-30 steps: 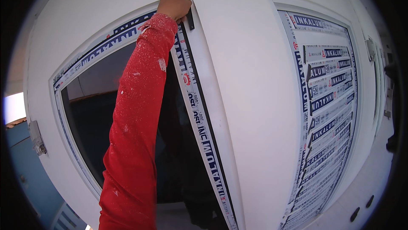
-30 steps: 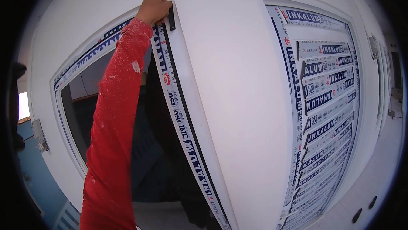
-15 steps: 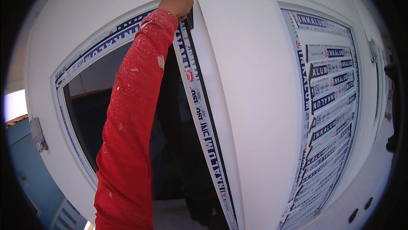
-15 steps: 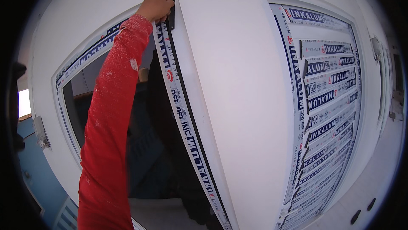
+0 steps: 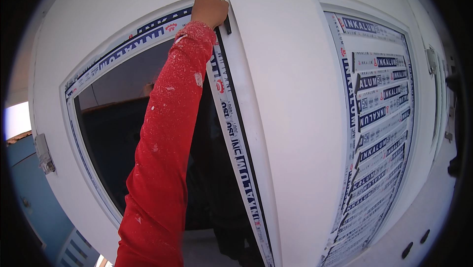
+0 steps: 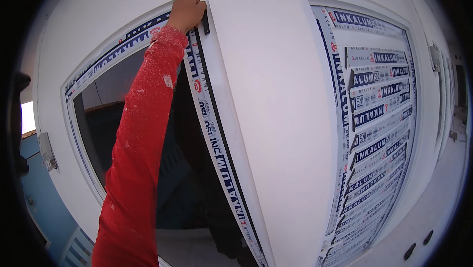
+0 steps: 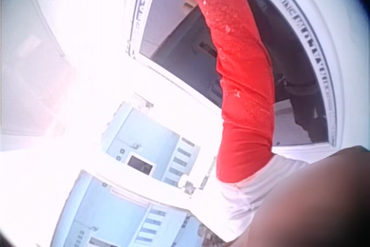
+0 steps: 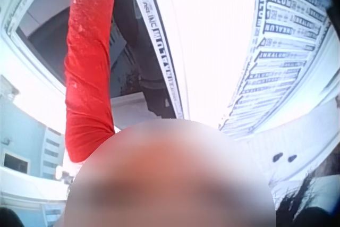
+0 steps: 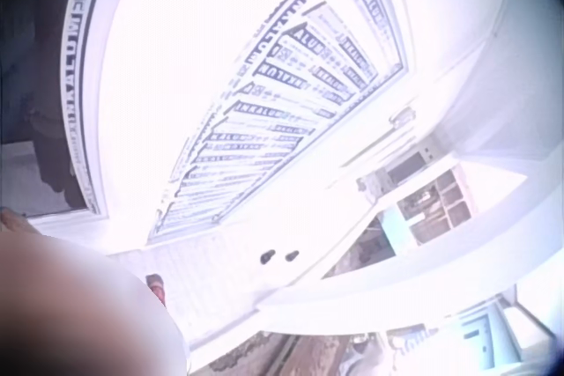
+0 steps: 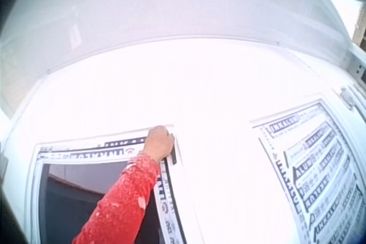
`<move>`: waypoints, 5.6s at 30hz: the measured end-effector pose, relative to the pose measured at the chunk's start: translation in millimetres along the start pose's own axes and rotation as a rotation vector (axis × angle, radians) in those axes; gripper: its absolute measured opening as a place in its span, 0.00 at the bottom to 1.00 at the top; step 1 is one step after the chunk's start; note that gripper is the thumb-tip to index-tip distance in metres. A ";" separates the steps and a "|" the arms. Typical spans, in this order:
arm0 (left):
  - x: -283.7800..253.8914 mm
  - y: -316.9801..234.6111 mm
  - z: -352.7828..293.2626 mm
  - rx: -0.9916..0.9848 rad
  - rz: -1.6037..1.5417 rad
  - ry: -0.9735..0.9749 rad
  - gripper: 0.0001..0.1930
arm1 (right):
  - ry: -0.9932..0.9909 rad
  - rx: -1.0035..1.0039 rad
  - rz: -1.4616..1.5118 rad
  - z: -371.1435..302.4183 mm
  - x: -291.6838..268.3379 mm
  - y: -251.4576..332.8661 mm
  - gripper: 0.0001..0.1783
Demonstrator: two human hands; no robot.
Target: The person uses a utility knife to carefully cut and peel protective film from the edges of a white window frame. They work along the bottom, side, and top edges, removing strips of film and exposing the frame surface.
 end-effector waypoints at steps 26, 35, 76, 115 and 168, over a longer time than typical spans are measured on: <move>-4.3 -6.3 5.9 -0.028 0.264 0.028 0.16 | -0.084 -0.039 0.010 6.9 -0.8 11.1 0.16; -22.5 -29.0 -17.7 0.104 0.468 -0.280 0.13 | -0.114 -0.056 0.008 33.3 -2.5 8.7 0.15; 11.6 -30.7 -62.6 0.313 0.679 -0.172 0.06 | -0.238 -0.190 0.032 112.5 24.8 24.6 0.13; -29.5 98.5 -583.5 -0.737 -1.033 -0.031 0.08 | -1.421 -0.363 -0.540 308.0 -790.1 623.0 0.12; 4.7 -12.8 -53.3 -0.065 -0.086 0.052 0.13 | 0.834 0.253 -0.143 -62.7 100.1 -77.8 0.26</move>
Point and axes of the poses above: each hand's wrist, its own z-axis towards the middle knuckle, its own x-axis out of the palm, y = z × x, the point moved 9 cm from there along z, towards the middle knuckle, and after that the axes turned 8 degrees about -z, right-handed, at the moved point
